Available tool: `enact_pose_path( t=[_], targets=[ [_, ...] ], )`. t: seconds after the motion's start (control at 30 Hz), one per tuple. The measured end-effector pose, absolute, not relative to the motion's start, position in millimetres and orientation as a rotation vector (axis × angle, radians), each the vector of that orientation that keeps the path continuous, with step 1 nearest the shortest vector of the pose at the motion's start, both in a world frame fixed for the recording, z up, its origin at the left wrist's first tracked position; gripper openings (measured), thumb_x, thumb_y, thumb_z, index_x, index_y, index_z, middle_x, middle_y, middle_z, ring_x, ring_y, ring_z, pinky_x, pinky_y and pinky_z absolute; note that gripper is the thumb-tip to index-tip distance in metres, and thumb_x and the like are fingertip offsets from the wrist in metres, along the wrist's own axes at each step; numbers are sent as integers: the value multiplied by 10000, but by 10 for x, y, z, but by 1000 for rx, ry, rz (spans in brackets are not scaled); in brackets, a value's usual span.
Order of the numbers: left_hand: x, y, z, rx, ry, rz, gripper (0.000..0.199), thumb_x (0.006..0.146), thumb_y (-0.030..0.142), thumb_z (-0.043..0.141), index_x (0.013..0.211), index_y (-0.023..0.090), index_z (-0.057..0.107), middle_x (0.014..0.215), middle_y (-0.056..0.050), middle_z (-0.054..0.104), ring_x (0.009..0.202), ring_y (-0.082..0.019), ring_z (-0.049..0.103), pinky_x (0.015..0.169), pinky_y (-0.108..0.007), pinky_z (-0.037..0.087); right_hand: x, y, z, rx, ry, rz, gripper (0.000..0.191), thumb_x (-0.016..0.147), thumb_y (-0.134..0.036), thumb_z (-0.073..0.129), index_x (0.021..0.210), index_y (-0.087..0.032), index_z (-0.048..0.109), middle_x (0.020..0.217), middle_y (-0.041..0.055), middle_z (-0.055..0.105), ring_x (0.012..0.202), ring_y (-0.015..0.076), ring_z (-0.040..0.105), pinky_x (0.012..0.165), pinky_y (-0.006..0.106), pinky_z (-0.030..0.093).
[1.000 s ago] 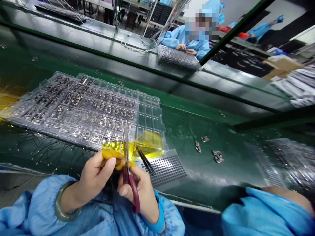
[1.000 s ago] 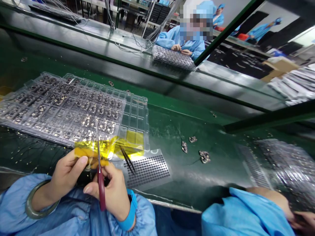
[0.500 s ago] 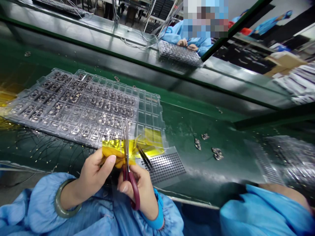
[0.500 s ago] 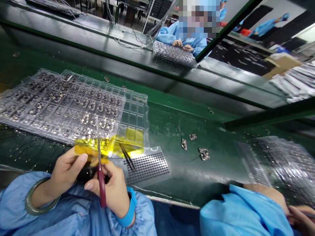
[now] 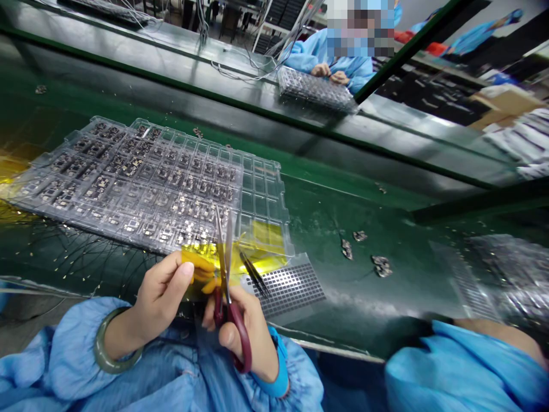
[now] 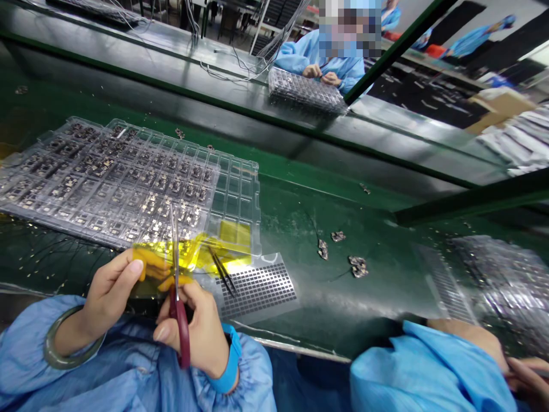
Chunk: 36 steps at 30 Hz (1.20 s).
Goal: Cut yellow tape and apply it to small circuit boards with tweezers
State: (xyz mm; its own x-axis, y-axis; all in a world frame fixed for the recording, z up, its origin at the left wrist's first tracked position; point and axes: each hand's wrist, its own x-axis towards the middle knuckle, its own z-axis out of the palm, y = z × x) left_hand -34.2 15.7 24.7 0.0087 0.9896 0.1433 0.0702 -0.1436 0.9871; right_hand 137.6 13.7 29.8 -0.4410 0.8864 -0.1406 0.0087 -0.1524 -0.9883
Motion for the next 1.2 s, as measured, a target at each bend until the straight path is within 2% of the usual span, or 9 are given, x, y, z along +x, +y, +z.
enact_pose_path(
  t=[0.1, 0.2, 0.43, 0.73, 1.2],
  targets=[
    [-339, 181, 256, 1319, 1304, 1302, 281, 999, 319, 453, 759, 203, 541, 629, 41, 537, 554, -94, 511, 533, -185, 439, 1415, 124, 329, -997, -1603, 1645, 794, 665, -893, 529, 962, -159, 592, 744, 76, 663, 672, 189, 586, 649, 304, 476],
    [-322, 225, 277, 1274, 1417, 1361, 297, 985, 322, 467, 722, 200, 531, 606, 43, 498, 540, -101, 477, 530, -200, 432, 1458, 91, 335, -996, -1695, 1666, 863, 676, -899, 500, 1119, -161, 552, 801, 93, 689, 710, 207, 603, 693, 328, 499],
    [-270, 321, 370, 1434, 1528, 1499, 286, 924, 200, 505, 643, 205, 452, 521, 81, 383, 445, -70, 351, 415, -162, 321, 1483, 19, 338, -1037, -1808, 1582, 882, 637, -916, 507, 1080, -158, 590, 761, 81, 692, 672, 206, 600, 675, 328, 492],
    [-274, 309, 387, 1506, 1549, 1426, 271, 928, 226, 488, 659, 204, 463, 527, 72, 430, 454, -75, 389, 437, -180, 339, 1419, 68, 361, -1139, -1782, 1612, 873, 618, -913, 536, 1070, -171, 618, 718, 50, 692, 661, 195, 595, 651, 310, 495],
    [-301, 283, 350, 1434, 1596, 1399, 273, 923, 259, 500, 657, 207, 472, 542, 62, 430, 485, -92, 411, 479, -201, 366, 1374, 55, 357, -1123, -1750, 1651, 873, 610, -898, 569, 1087, -169, 621, 733, 56, 685, 672, 195, 586, 645, 304, 483]
  ],
)
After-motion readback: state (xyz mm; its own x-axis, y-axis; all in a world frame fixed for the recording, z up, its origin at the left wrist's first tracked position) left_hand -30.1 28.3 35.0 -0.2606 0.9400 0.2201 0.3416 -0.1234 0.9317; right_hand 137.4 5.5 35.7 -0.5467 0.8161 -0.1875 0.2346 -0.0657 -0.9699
